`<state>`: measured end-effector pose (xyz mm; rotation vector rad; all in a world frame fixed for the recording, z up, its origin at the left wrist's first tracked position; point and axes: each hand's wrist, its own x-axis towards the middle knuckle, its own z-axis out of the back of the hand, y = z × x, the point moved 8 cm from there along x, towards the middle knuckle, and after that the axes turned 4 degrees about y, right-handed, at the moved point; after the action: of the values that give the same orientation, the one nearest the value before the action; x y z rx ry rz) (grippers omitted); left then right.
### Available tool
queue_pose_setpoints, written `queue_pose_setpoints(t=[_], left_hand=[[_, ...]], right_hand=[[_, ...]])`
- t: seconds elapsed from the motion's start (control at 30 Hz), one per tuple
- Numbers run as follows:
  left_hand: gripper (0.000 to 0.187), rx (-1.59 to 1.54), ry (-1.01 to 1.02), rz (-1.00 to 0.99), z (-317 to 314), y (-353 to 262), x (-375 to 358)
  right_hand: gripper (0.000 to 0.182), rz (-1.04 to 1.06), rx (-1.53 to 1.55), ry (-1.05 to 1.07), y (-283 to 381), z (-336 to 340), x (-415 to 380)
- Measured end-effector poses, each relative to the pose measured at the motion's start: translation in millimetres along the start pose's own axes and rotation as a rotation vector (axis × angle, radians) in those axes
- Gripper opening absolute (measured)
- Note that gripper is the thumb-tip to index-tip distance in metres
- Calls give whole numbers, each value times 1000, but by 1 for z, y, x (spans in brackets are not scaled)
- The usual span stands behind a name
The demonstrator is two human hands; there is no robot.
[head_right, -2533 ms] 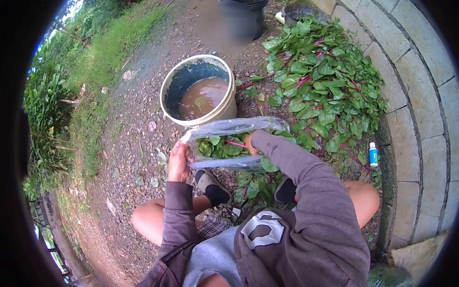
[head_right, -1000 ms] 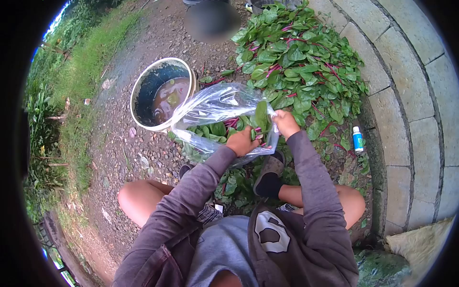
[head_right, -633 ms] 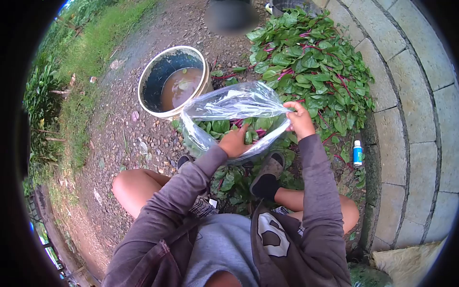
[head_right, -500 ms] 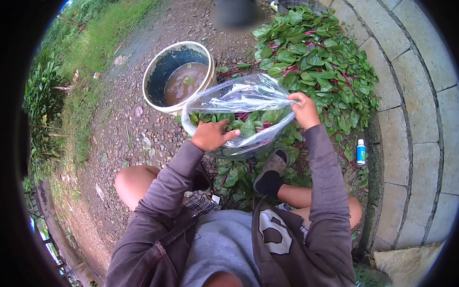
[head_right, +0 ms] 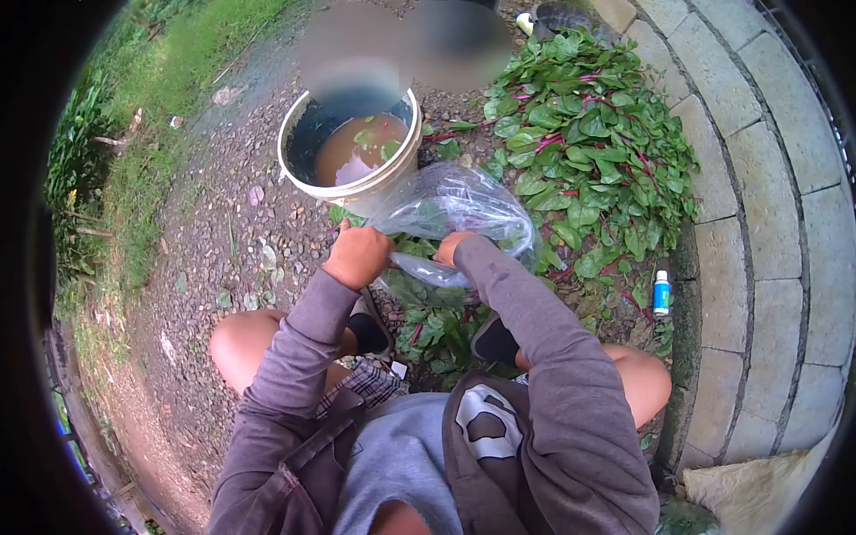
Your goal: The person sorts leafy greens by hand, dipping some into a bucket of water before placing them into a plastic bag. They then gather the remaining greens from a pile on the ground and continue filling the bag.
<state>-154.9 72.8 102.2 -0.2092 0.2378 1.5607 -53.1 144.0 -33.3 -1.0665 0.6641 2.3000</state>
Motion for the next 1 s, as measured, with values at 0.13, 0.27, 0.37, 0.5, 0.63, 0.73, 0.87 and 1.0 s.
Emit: queue_pose_setpoints(t=[0.13,0.27,0.37,0.5,0.63,0.73,0.87,1.0], left_hand=[[17,23,78,88,12,16,6],[28,-67,85,36,39,12,-5],[61,-208,108,-56,78,-11,-4],[64,-295,-8,-198,120,-54,38],[52,-294,-117,-391,149,-110,113],[45,-319,-111,-501,149,-150,178],[42,-265,-98,-573,133,-192,242],[42,-238,4,-570,94,-215,280]], right_hand=[[48,178,99,-96,-2,62,-49],[45,476,565,-270,-70,151,-174],[37,117,788,-676,-229,170,-234],[26,-250,1480,-1364,-441,62,-263],[13,-736,797,-1544,-517,19,-242],[21,-884,484,-1311,-543,35,-197],[31,-997,398,-1195,-572,41,-142],[28,-808,339,-1173,-575,69,-120]])
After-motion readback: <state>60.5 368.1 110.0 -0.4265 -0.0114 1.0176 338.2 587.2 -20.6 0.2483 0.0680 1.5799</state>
